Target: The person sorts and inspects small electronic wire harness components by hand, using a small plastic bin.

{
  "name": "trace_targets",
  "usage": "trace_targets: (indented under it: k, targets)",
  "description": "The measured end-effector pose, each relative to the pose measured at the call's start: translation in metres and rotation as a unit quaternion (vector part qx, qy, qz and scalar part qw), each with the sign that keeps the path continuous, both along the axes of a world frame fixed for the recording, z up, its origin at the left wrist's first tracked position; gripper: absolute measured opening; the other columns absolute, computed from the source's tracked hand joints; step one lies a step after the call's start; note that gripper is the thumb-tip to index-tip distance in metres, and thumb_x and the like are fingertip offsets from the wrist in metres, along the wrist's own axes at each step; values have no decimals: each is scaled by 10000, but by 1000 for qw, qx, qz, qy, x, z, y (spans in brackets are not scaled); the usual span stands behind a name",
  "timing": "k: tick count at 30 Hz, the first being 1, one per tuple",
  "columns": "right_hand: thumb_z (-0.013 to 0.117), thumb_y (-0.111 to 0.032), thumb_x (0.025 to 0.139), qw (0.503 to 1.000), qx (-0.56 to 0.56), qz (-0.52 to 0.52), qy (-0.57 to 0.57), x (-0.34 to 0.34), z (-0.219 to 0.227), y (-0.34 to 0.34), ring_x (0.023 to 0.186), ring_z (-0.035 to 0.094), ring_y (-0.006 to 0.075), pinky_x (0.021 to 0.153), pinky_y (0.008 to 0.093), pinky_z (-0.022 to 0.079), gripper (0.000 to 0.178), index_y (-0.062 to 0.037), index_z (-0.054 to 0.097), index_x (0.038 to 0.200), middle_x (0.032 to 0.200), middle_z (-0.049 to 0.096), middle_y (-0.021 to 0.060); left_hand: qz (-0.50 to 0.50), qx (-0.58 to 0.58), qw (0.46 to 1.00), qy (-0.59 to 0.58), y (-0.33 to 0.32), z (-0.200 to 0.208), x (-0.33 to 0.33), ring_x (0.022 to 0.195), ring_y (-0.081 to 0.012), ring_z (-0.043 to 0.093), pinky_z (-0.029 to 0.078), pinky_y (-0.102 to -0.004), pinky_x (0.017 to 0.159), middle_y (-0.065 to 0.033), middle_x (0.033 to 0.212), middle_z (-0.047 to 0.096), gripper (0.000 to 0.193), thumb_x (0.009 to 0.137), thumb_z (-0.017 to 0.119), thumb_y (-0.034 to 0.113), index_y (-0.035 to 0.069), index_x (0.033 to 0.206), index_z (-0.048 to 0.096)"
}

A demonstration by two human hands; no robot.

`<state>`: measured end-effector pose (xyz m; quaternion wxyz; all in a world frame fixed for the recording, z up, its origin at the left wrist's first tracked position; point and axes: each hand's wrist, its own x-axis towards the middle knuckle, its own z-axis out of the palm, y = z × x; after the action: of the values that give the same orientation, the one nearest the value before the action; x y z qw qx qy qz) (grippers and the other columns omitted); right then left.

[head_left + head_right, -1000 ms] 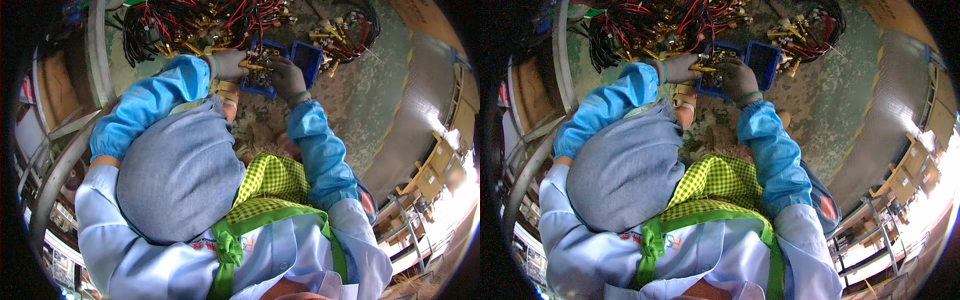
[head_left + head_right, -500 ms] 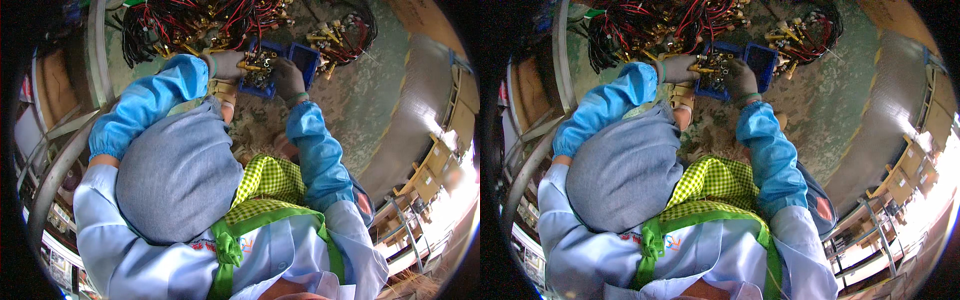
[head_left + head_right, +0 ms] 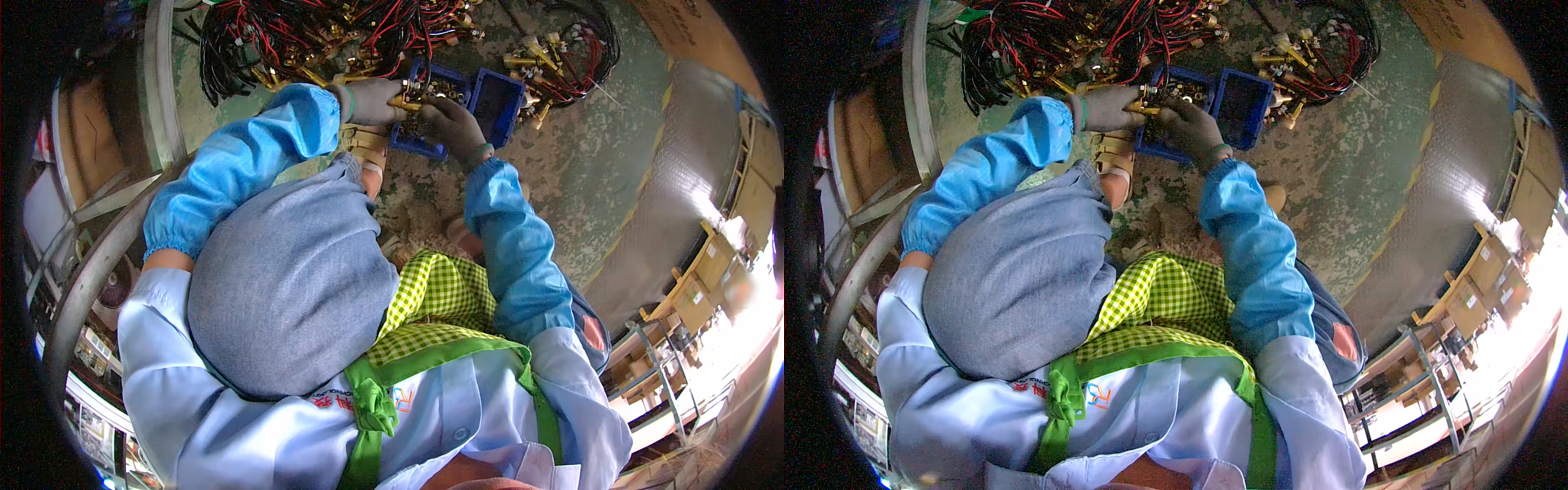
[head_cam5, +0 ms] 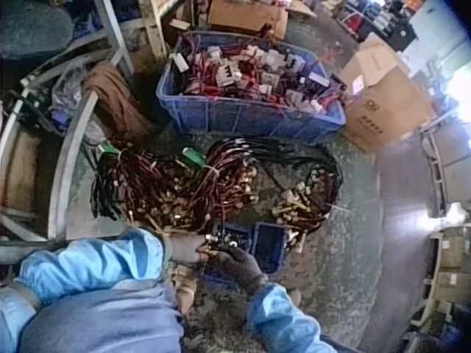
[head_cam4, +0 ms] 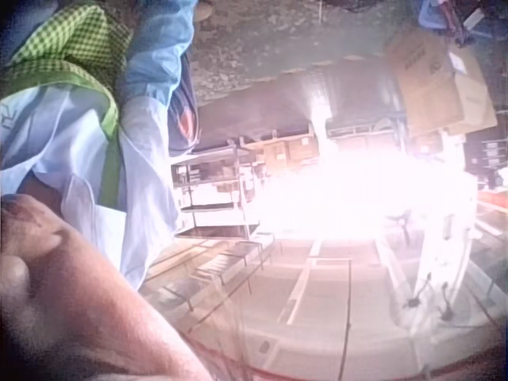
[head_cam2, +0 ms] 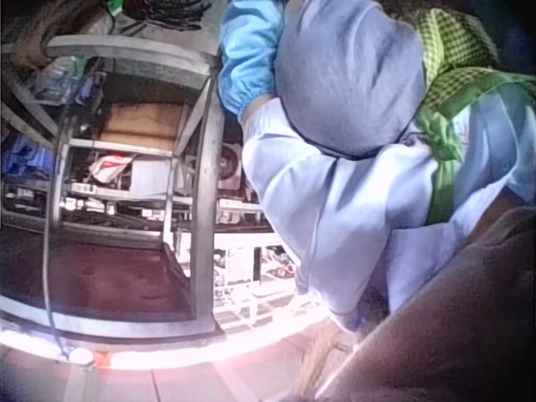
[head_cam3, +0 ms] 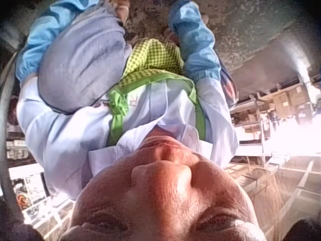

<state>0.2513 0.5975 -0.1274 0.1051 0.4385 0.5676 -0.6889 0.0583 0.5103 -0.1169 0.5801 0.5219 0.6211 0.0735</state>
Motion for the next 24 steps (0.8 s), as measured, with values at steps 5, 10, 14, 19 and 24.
trace_targets:
  k: [5,10,14,19,24]
  targets:
    - [583,-235,875,962,-139,-235,10,14,4,12,752,601,173,645,291,490,375,38,550,1130,944,628,74,24,67,997,7,-7,-18,1,981,-346,546,429,-430,822,-194,1052,567,465,828,594,300,37,1188,463]
    - [609,-218,844,984,122,-93,-86,56,11,52,840,608,256,752,366,501,384,-54,534,1184,1041,610,103,25,174,976,126,-15,-18,12,983,-346,546,440,-425,841,-184,1093,525,436,829,581,180,25,1211,440]
    - [621,-164,788,827,509,182,-154,39,20,41,1095,521,319,877,385,463,393,-128,560,1174,1234,514,126,-50,137,969,199,-11,-4,16,943,-341,571,486,-416,785,-173,1088,495,451,797,542,47,28,1230,418]
    - [605,-99,744,871,459,169,47,1,22,5,1147,466,335,938,405,424,424,-159,577,1163,1284,465,138,-108,150,956,229,-3,0,22,882,-323,599,520,-412,719,-177,1085,495,428,796,516,31,38,1215,427]
    - [571,-38,725,904,413,58,95,14,21,12,1095,513,328,893,385,466,337,-131,650,1039,1228,512,147,-155,157,925,310,-2,3,26,834,-311,620,538,-401,647,-175,1040,520,423,791,530,73,57,1203,434]
